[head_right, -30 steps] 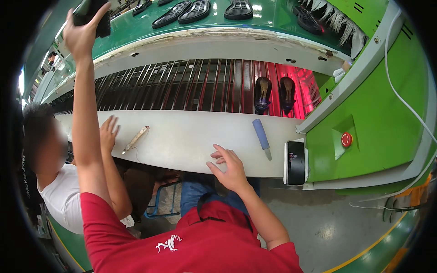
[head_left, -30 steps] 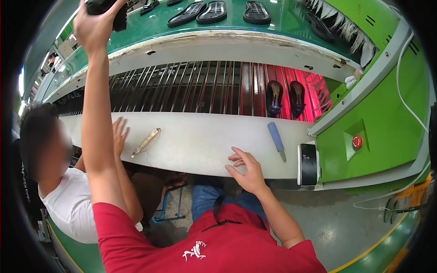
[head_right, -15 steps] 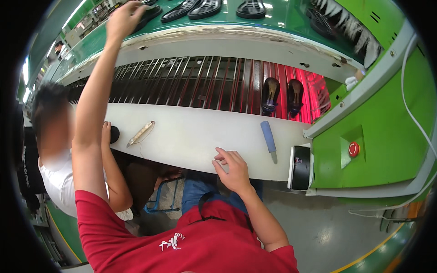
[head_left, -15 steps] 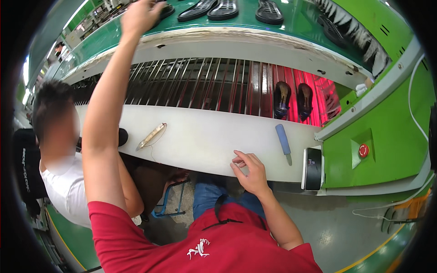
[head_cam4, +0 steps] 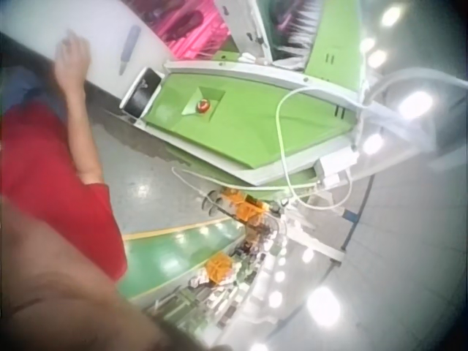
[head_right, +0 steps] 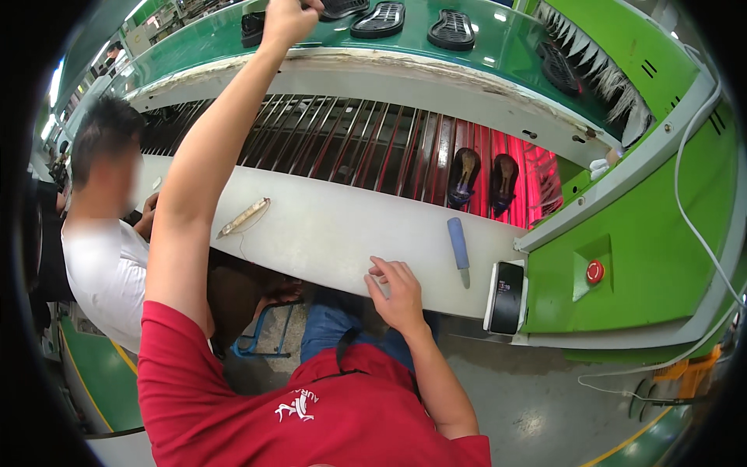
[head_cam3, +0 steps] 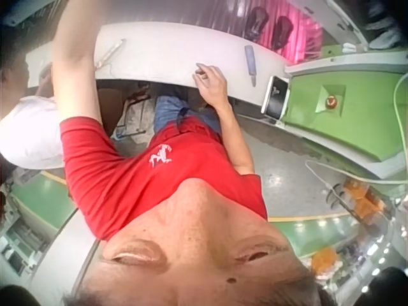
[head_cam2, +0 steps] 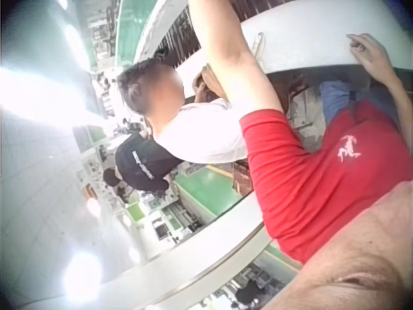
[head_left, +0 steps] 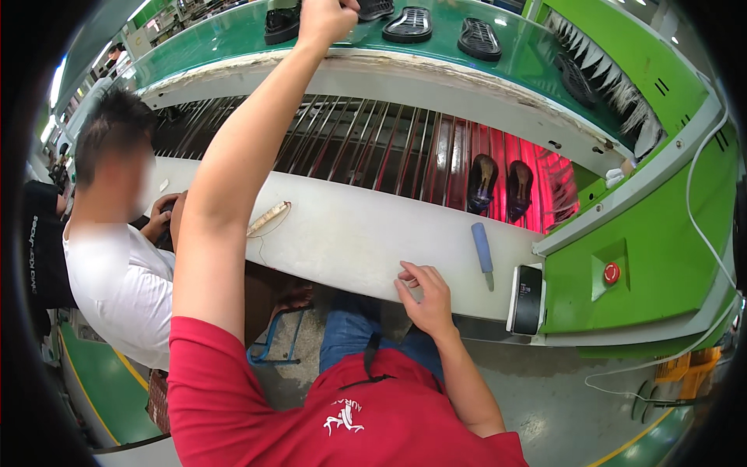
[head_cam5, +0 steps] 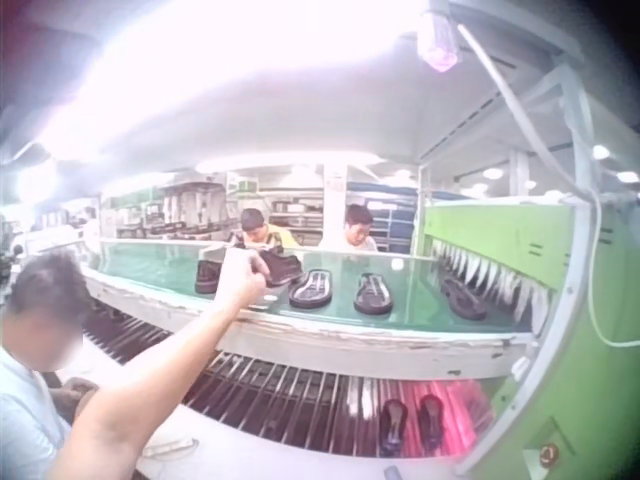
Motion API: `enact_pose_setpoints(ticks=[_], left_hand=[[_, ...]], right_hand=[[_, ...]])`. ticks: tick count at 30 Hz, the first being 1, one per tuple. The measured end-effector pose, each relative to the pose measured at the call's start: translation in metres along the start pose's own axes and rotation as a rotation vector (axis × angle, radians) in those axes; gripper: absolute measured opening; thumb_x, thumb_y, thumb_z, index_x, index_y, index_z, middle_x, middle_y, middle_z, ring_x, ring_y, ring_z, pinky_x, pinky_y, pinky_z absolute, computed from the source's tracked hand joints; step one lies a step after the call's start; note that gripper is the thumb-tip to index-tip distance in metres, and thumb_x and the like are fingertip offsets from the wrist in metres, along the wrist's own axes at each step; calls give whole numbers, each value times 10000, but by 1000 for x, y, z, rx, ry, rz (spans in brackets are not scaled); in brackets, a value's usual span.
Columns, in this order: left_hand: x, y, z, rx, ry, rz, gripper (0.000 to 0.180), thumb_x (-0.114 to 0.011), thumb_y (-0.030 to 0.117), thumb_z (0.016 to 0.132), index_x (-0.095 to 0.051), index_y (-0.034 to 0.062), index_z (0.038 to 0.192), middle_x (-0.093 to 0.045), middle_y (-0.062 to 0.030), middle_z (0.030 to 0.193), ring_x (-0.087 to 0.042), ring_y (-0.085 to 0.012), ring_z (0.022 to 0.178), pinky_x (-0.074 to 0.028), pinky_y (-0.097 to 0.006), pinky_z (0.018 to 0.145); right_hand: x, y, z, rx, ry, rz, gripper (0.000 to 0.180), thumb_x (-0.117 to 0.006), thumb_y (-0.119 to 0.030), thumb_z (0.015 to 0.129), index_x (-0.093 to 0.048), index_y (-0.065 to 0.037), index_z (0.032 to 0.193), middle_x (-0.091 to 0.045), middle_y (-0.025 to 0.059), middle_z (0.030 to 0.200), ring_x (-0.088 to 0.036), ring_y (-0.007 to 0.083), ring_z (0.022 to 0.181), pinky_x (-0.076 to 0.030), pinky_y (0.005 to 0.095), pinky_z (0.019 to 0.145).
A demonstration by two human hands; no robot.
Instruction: The person picks up black sandals from a conveyor belt one at a time, rotates them to inspect the soles and straps, and places them back on the belt. The person repeats this process for multiple units while a coworker performs similar actions nearby.
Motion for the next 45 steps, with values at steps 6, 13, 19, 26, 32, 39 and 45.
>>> enact_pose_setpoints(ticks=[6,13,19,26,32,39,45], left_hand=[[96,84,-18,-371,617,-179,170,-601,-88,868,-698,25,950,-717,-183,1008,-700,-386,1009,-557,-461,936],[164,165,-117,-563,715,-173,97,-708,9,975,-753,41,1056,-778,-168,1128,-742,-350,1102,-581,-432,987],[79,192,-241,-330,205,-572,193,-675,-108,951,-738,38,1061,-785,-177,1218,-750,-374,1099,-609,-456,972],[20,188,-326,60,275,-646,349,-785,-67,952,-758,51,1280,-767,-161,1206,-741,-369,1113,-608,-457,974],[40,189,-401,110,61,-641,417,-800,19,985,-775,54,1400,-739,-138,1062,-690,-270,892,-565,-358,773],[55,200,-476,431,-223,-656,321,-727,24,1059,-769,9,1377,-728,-133,957,-666,-226,791,-539,-322,730],[11,189,-436,500,-177,-741,264,-674,58,1114,-754,-28,1350,-777,-174,1033,-722,-245,883,-565,-350,833]], right_hand=[[-1,2,-4,42,44,-69,382,-816,6,947,-762,-12,1325,-781,104,1052,-719,231,897,-596,350,836],[30,-12,33,-41,178,216,538,-749,-96,1064,-590,-11,1571,-669,118,1376,-674,203,1205,-560,354,1005],[35,-50,112,25,218,578,559,-659,-205,1158,-461,3,1638,-602,128,1479,-611,190,1328,-513,350,1104],[20,-13,117,177,509,130,302,-727,-167,1115,-652,-12,1362,-674,144,1276,-657,299,1185,-517,413,1064],[37,-39,49,212,404,20,369,-825,-127,1012,-749,-18,1357,-745,154,1129,-707,309,980,-574,384,874],[26,-18,-16,-234,157,147,325,-765,-109,1072,-750,19,1371,-718,135,1029,-686,246,875,-554,355,813],[17,13,23,-303,293,291,329,-737,-169,1115,-732,61,1351,-722,127,1025,-688,200,905,-563,340,835]])
Point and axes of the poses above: each hand's wrist, its own z-axis towards the middle knuckle, its own x-axis out of the back of the hand, y = z × x, the point moved 4 cm from there along z, towards the middle knuckle
